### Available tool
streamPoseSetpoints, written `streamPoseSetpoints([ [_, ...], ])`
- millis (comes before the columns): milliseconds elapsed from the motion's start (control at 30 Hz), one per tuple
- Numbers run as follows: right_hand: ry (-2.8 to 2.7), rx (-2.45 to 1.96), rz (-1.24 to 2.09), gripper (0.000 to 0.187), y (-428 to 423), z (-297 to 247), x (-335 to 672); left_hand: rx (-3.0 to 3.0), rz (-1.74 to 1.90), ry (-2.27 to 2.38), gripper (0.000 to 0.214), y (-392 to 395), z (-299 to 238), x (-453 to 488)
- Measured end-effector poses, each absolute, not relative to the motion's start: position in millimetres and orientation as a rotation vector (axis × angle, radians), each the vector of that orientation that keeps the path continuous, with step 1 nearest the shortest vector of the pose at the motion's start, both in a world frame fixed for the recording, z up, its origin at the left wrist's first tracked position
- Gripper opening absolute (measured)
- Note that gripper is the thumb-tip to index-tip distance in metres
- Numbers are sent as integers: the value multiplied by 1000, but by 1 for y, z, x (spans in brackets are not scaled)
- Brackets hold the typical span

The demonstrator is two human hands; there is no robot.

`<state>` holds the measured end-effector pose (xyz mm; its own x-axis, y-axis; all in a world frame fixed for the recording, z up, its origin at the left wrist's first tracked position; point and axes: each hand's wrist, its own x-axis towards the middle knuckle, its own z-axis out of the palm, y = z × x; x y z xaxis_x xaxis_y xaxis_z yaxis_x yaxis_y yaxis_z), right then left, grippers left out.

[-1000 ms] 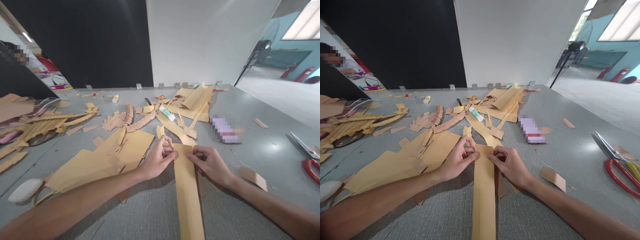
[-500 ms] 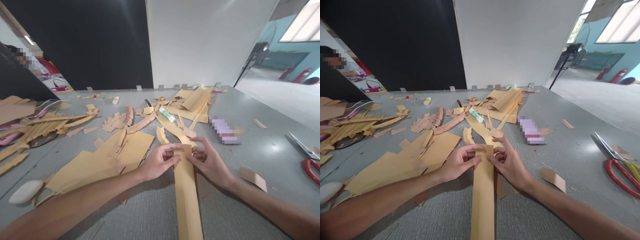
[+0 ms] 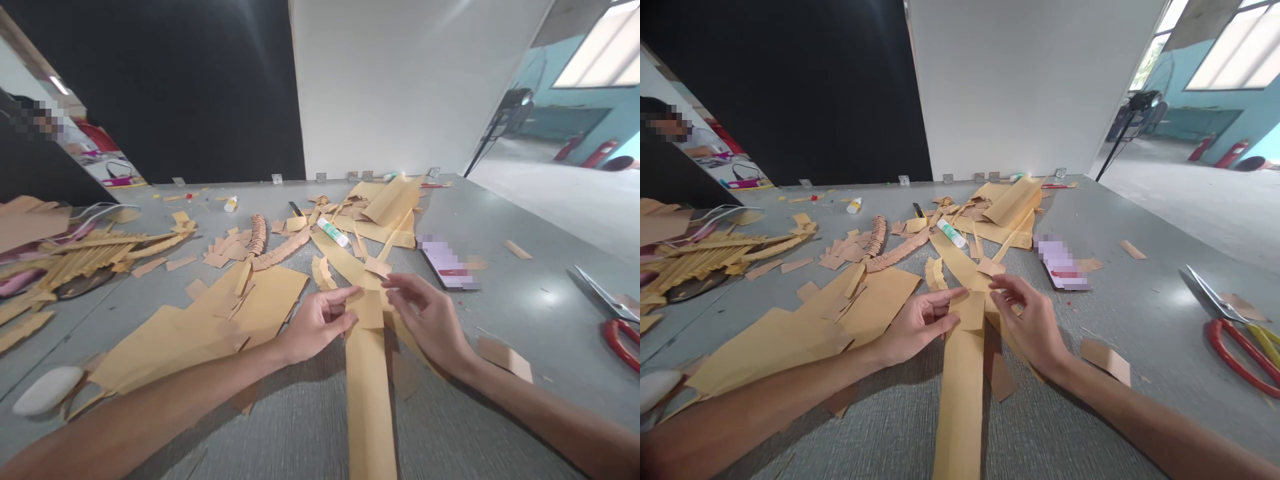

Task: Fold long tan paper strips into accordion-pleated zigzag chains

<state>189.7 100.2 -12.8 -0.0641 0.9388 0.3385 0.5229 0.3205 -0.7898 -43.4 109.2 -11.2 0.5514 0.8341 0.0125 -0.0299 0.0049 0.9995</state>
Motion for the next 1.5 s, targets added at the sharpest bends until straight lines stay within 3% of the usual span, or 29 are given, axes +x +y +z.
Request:
streamPoseSetpoints([
  [133,-2131,-1306,135,44,114,-18,203,1419,768,737,58,108,-9,-43],
  [233,-2269,-1347,74,47,119,-25,209,1404,766,716,59,108,-10,-43],
  [333,-2264,-1386,29,34,117,-25,208,1412,756,717,60,109,-10,-43],
  [500,-2258,-1358,156,32,109,-18,204,1398,775,699,60,110,-10,-43],
  [667,-2153,-1510,34,19,111,-20,207,1365,804,613,54,109,-8,-41],
  [767,-2064,-1561,1,37,115,-24,210,1364,792,596,51,109,-7,-41],
  [833,-2035,-1570,27,34,117,-25,210,1361,780,591,52,109,-7,-41],
  [933,-1914,-1600,143,11,116,-18,205,1361,772,573,54,109,-8,-42],
  [1067,-1656,-1533,220,29,102,-1,194,1364,750,581,56,109,-9,-42],
  [1167,-1594,-1366,470,13,88,5,184,1352,766,569,56,108,-10,-41],
  [1233,-1668,-1319,606,15,81,4,179,1345,773,539,58,108,-9,-40],
  [1367,-1830,-1271,559,23,78,-8,176,1321,754,498,64,107,-7,-41],
  [1500,-1831,-1266,517,16,80,-16,178,1301,720,480,71,109,-5,-44],
])
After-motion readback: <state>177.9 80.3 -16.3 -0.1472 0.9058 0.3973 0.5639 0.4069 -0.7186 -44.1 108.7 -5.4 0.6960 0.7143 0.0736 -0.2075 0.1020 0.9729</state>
